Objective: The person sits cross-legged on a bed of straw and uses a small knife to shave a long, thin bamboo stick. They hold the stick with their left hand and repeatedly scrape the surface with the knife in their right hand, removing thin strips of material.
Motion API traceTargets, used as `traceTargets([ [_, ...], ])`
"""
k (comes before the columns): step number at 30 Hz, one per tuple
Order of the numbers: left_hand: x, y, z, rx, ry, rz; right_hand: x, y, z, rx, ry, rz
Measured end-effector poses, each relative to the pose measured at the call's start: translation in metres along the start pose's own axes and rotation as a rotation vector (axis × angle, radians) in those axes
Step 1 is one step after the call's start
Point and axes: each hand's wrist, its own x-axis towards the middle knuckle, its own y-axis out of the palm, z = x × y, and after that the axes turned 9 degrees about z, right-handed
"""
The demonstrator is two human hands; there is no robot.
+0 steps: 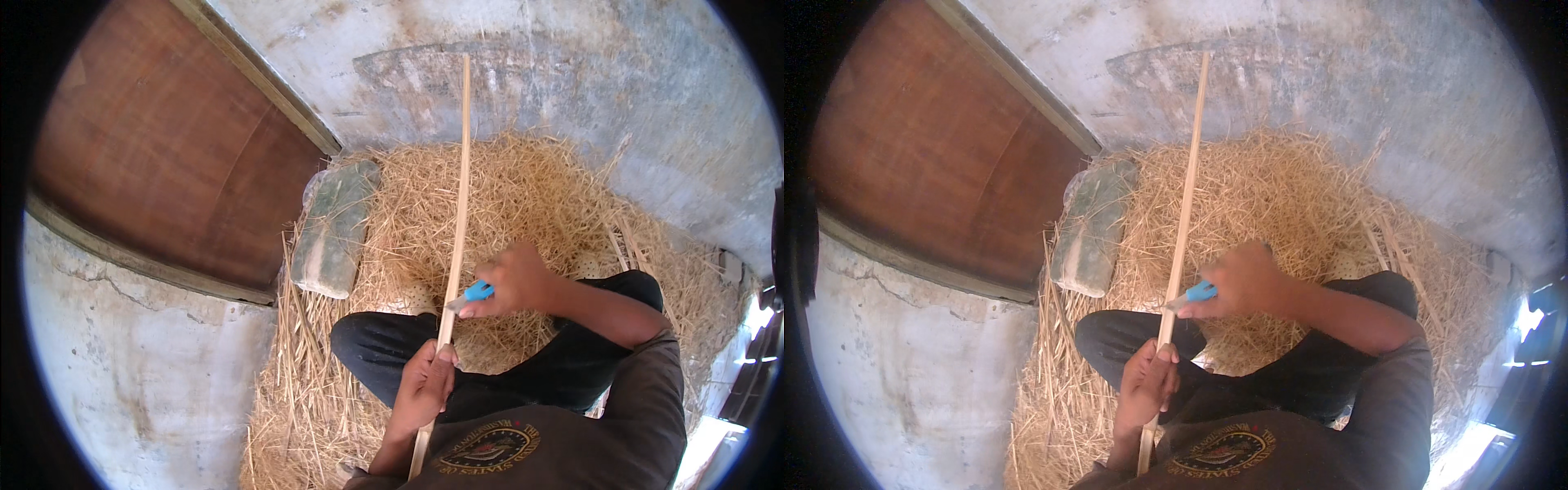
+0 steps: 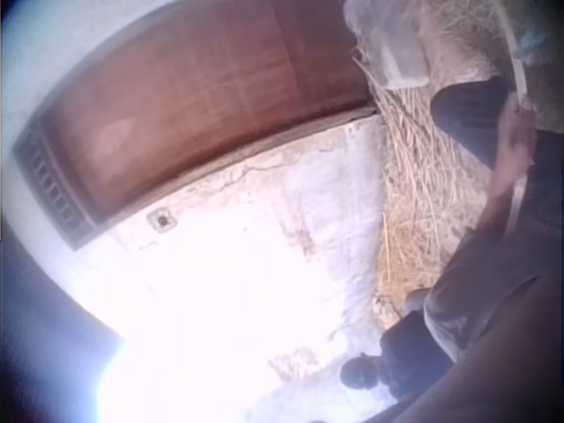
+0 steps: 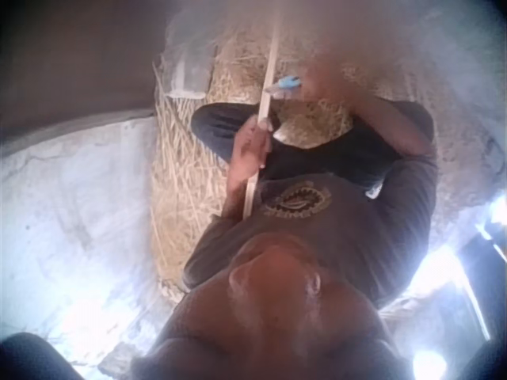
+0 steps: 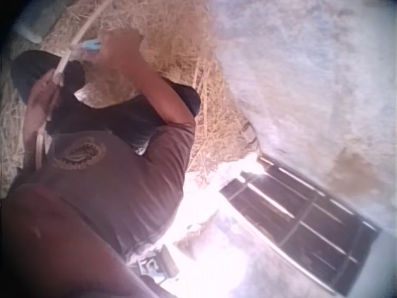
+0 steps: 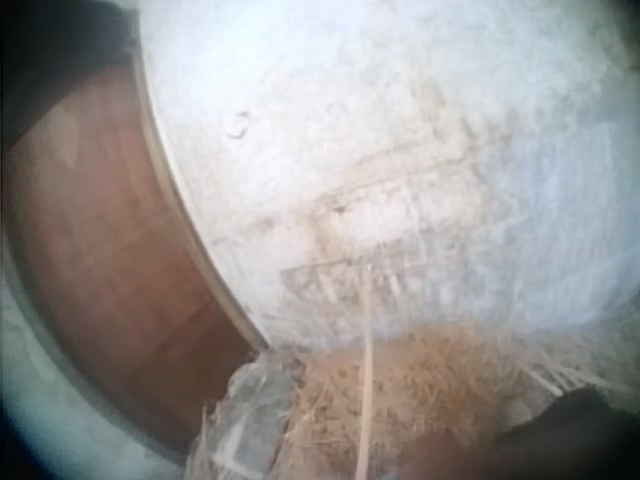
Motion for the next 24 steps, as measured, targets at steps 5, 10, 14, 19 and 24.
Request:
traceTargets([
  [5, -0.005, 0.012, 0.012, -0.020, -0.015, 0.122, 0.012, -0.013, -0.080, -0.062, 0.439, -0.035],
  [10, -0.002, 0.010, 0.007, -0.069, -0.040, 0.069, -0.005, -0.007, -0.024, 0.005, 0.191, 0.071],
  [14, 0.002, 0.011, 0.002, -0.485, -0.039, 0.182, -0.008, -0.011, -0.006, 0.056, 0.064, 0.103],
  [19, -0.003, 0.016, 0.007, -0.584, -0.049, 0.206, 0.009, -0.022, -0.064, 0.044, 0.374, -0.132],
  [24, -0.008, 0.022, 0.004, -0.363, -0.085, 0.185, 0.001, -0.036, -0.079, 0.011, 0.419, -0.109],
])
